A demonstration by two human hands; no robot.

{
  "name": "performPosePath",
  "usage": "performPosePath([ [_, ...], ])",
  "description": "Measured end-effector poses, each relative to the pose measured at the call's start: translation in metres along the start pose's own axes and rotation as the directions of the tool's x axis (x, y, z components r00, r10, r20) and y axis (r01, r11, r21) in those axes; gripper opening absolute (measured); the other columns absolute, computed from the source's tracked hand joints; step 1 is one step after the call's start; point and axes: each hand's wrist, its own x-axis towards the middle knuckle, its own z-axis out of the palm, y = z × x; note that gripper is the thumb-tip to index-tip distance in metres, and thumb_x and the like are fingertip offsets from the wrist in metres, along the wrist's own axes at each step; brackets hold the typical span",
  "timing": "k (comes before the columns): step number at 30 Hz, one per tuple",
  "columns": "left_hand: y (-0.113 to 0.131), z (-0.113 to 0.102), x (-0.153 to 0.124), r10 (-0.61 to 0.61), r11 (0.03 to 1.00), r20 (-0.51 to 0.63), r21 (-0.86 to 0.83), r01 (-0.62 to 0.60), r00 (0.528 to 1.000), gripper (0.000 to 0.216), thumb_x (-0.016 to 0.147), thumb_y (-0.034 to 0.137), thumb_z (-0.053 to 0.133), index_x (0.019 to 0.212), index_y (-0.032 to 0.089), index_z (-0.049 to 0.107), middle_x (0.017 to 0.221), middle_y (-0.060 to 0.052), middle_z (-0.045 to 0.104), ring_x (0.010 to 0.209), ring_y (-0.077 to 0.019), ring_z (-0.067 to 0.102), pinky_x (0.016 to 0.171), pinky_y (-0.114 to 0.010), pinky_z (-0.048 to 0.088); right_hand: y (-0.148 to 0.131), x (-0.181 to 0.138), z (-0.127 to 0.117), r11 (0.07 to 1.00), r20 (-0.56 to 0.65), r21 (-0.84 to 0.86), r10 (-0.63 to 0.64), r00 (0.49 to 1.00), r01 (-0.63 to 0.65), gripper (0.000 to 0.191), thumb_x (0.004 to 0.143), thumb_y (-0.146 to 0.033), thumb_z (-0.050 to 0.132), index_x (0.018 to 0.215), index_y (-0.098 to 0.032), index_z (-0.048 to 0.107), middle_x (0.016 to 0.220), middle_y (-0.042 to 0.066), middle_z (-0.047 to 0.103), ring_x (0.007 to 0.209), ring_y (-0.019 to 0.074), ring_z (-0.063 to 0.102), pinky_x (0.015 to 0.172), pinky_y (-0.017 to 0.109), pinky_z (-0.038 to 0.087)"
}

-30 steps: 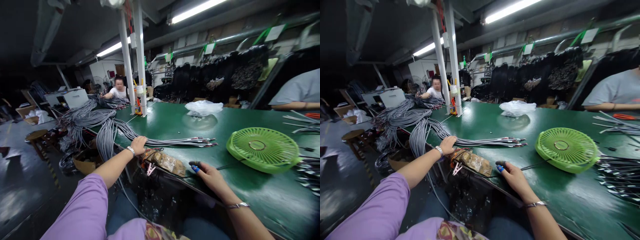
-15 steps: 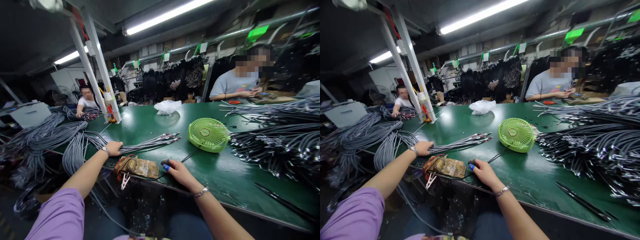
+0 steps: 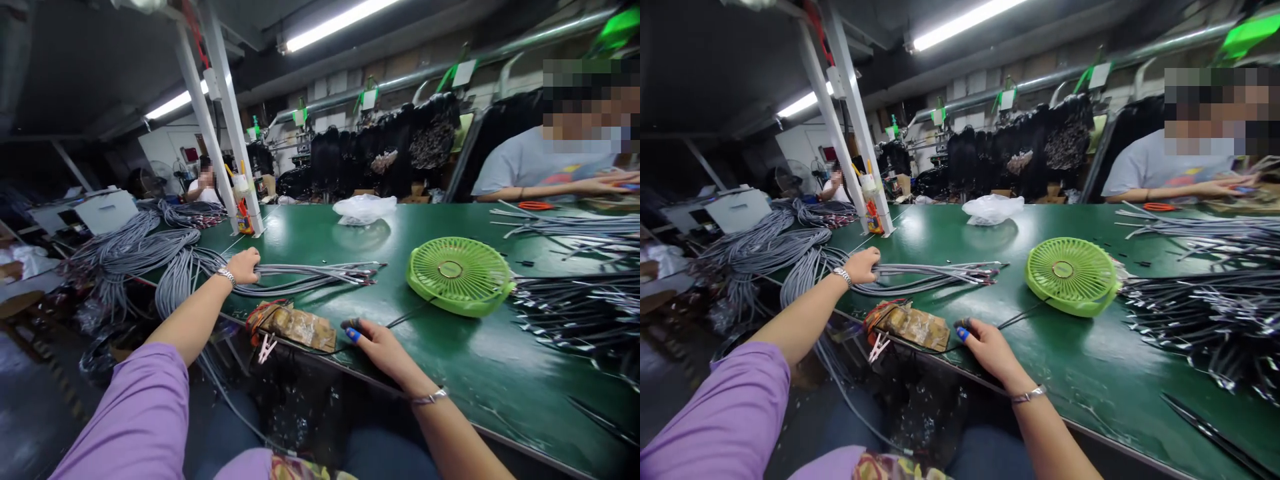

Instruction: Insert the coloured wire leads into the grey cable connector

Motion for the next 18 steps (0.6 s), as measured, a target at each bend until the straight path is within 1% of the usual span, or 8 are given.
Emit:
performPosePath([
  [1, 0.003, 0.003, -0.002, 0.013, 1.0, 0.024, -0.018, -0.012, 1.0, 0.031, 0.068, 0.028, 0.053, 0.096, 0.016, 0.059, 0.114, -0.013, 0.057, 0.096, -0.0264, 0.057, 0.082, -0.034, 0.041, -0.001, 0.0, 0.0, 1.0, -0.003, 0.003, 0.005, 1.0, -0.005, 0.033, 0.079, -0.041, 0.052, 0.099, -0.02, 0.067, 0.094, 0.006, 0.071, 0.085, 0.0238, 0.064, 0.081, 0.038, 0.049],
  [4, 0.017, 0.017, -0.009, 0.021, 0.998, 0.111, -0.065, -0.014, 0.994, 0.037, 0.06, 0.023, 0.059, 0.097, 0.019, 0.06, 0.091, -0.009, 0.065, 0.082, -0.0257, 0.061, 0.071, -0.032, 0.043, -0.004, 0.001, -0.002, 0.999, -0.012, -0.019, 0.03, 0.999, -0.03, 0.037, 0.077, -0.045, 0.053, 0.098, -0.019, 0.068, 0.094, 0.007, 0.071, 0.086, 0.0254, 0.064, 0.081, 0.039, 0.049],
  [6, 0.024, 0.024, -0.015, -0.012, 0.995, 0.126, -0.093, 0.023, 0.992, 0.044, 0.059, 0.022, 0.062, 0.102, 0.02, 0.059, 0.084, -0.008, 0.067, 0.079, -0.0264, 0.062, 0.068, -0.032, 0.043, -0.005, 0.001, -0.003, 0.997, -0.013, -0.062, 0.035, 0.999, -0.036, 0.038, 0.076, -0.047, 0.052, 0.096, -0.019, 0.069, 0.092, 0.007, 0.071, 0.087, 0.0261, 0.064, 0.082, 0.039, 0.049],
  [7, 0.026, 0.026, -0.017, -0.038, 0.993, 0.118, -0.107, 0.051, 0.992, 0.041, 0.059, 0.023, 0.062, 0.1, 0.02, 0.06, 0.085, -0.008, 0.068, 0.081, -0.0266, 0.062, 0.069, -0.032, 0.043, -0.004, 0.001, -0.004, 0.996, -0.011, -0.078, 0.034, 0.999, -0.035, 0.039, 0.075, -0.048, 0.052, 0.095, -0.019, 0.069, 0.092, 0.007, 0.072, 0.086, 0.0265, 0.065, 0.081, 0.038, 0.05],
  [10, 0.025, 0.022, -0.02, -0.156, 0.976, 0.047, -0.149, 0.161, 0.987, 0.023, 0.064, 0.028, 0.061, 0.086, 0.02, 0.063, 0.085, -0.008, 0.069, 0.084, -0.0262, 0.062, 0.069, -0.031, 0.042, -0.003, 0.004, -0.006, 0.989, -0.028, -0.142, 0.033, 0.999, -0.037, 0.039, 0.072, -0.05, 0.052, 0.091, -0.021, 0.07, 0.084, 0.006, 0.073, 0.08, 0.0265, 0.065, 0.076, 0.036, 0.051],
  [12, 0.017, 0.012, -0.023, -0.263, 0.95, -0.039, -0.187, 0.251, 0.964, 0.02, 0.07, 0.03, 0.057, 0.088, 0.021, 0.062, 0.086, -0.007, 0.069, 0.085, -0.0243, 0.062, 0.067, -0.029, 0.041, -0.004, 0.006, -0.007, 0.985, -0.044, -0.166, 0.034, 0.998, -0.041, 0.038, 0.069, -0.05, 0.053, 0.088, -0.022, 0.07, 0.081, 0.005, 0.073, 0.077, 0.0264, 0.066, 0.073, 0.035, 0.052],
  [15, 0.002, -0.008, -0.032, -0.409, 0.898, -0.181, -0.258, 0.358, 0.895, 0.026, 0.08, 0.031, 0.048, 0.102, 0.02, 0.058, 0.092, -0.008, 0.068, 0.086, -0.022, 0.061, 0.066, -0.028, 0.041, -0.009, 0.007, -0.009, 0.984, -0.034, -0.168, 0.049, 0.998, -0.054, 0.035, 0.067, -0.05, 0.054, 0.082, -0.023, 0.071, 0.079, 0.003, 0.073, 0.073, 0.0258, 0.066, 0.069, 0.033, 0.053],
  [18, -0.007, -0.033, -0.046, -0.473, 0.867, -0.293, -0.325, 0.379, 0.831, 0.028, 0.085, 0.031, 0.043, 0.107, 0.018, 0.055, 0.093, -0.008, 0.067, 0.085, -0.0202, 0.061, 0.069, -0.027, 0.041, -0.011, 0.006, -0.009, 0.982, -0.025, -0.171, 0.083, 0.996, -0.086, 0.036, 0.067, -0.052, 0.052, 0.08, -0.023, 0.07, 0.073, 0.003, 0.072, 0.069, 0.0246, 0.066, 0.063, 0.031, 0.053],
])
